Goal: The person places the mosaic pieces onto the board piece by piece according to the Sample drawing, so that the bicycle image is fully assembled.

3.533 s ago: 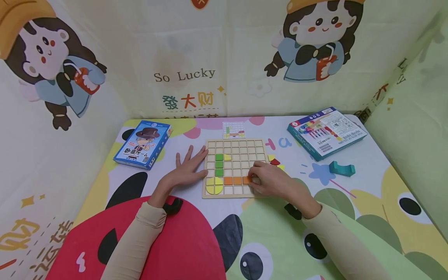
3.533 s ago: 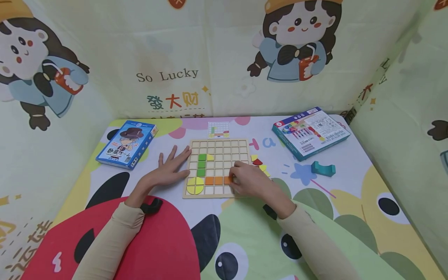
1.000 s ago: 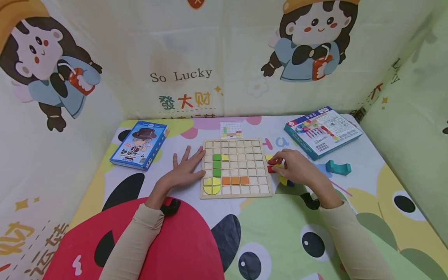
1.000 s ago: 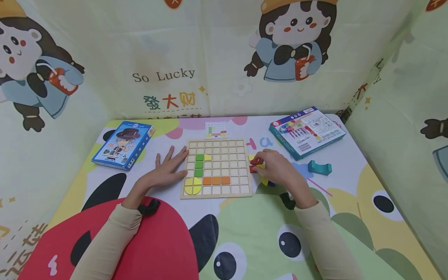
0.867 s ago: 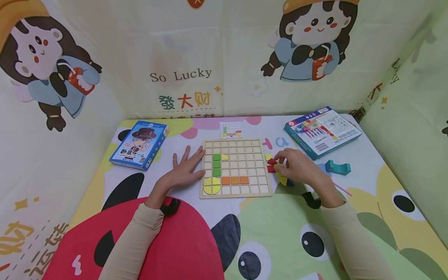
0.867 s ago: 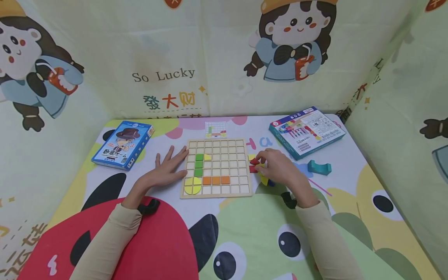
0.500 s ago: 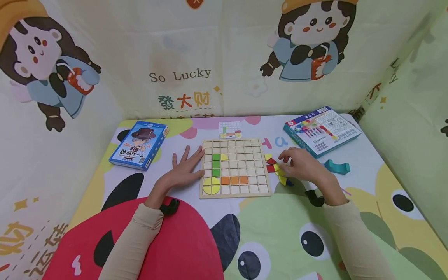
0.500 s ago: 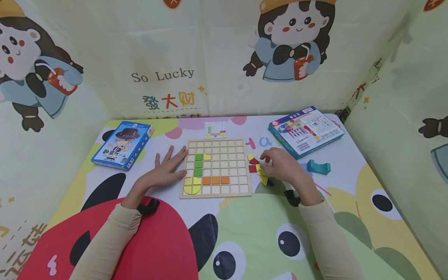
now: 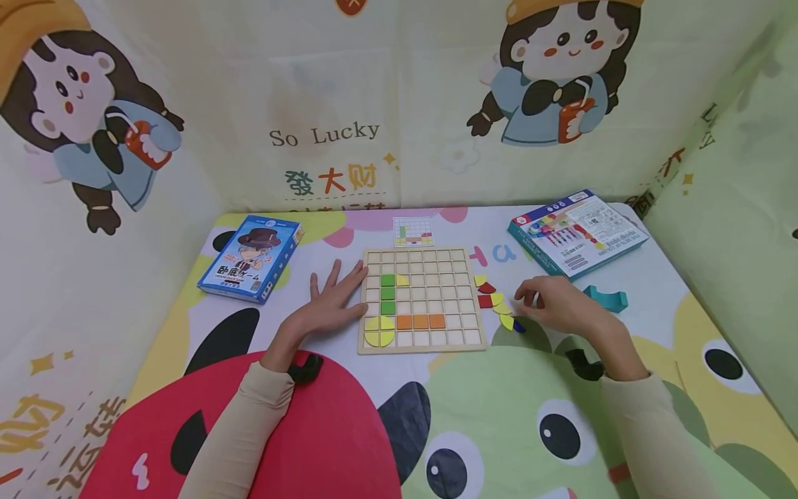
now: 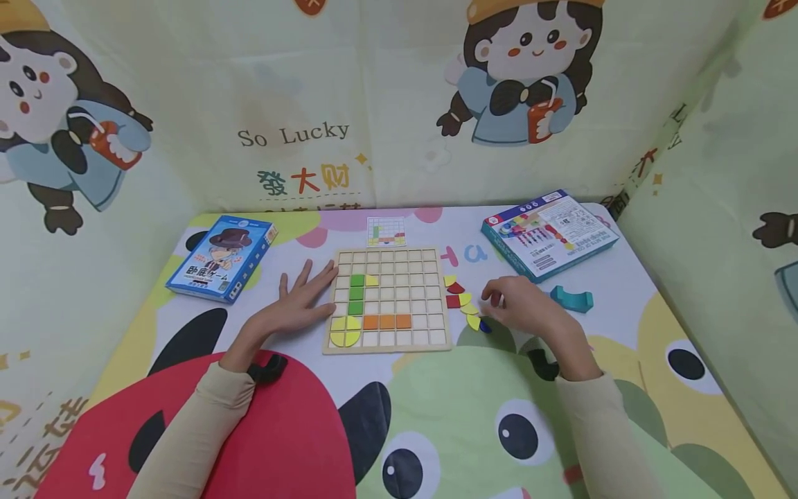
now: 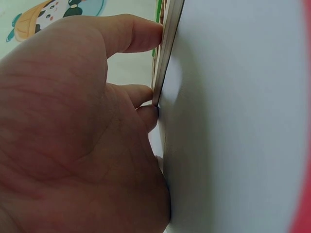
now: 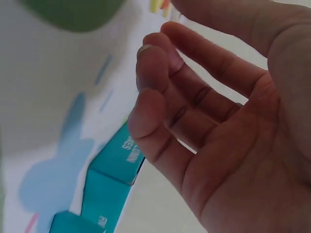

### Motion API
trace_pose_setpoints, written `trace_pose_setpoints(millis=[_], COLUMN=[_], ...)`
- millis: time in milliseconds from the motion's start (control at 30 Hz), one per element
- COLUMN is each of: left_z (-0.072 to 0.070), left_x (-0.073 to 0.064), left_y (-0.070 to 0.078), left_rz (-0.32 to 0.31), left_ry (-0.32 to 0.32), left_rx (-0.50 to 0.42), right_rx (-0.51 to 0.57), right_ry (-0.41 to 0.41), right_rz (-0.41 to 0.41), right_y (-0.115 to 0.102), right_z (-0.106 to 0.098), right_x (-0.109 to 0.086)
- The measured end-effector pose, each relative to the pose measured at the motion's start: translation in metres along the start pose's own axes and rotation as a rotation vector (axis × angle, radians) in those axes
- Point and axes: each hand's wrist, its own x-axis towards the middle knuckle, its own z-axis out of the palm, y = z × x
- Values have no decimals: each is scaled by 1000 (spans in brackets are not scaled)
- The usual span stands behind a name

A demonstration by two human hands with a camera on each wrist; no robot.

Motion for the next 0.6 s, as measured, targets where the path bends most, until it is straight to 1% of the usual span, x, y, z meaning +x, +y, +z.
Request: trace_pose_setpoints(millis=[100,200,333,433,600], left_z=[-1,-1,0,0,-1], left_x=[0,0,-1,-1,-1], left_y=[1,1,0,0,2], left_rz=[-2,-7,-8,-7,-9], left_ry=[-2,-4,-3,-4,-6], left_rx=[2,6,6,6,5], right_rx=[-4,-17,-35,-53,-73], right_ry=[-13,-8,7,17,14], right_rz=[0,-17,-69,-88,-67], right_y=[0,-2,-4,-4,-2], right_z=[1,3,12,17,22], right_x=[-7,-13,-18,-20,-19])
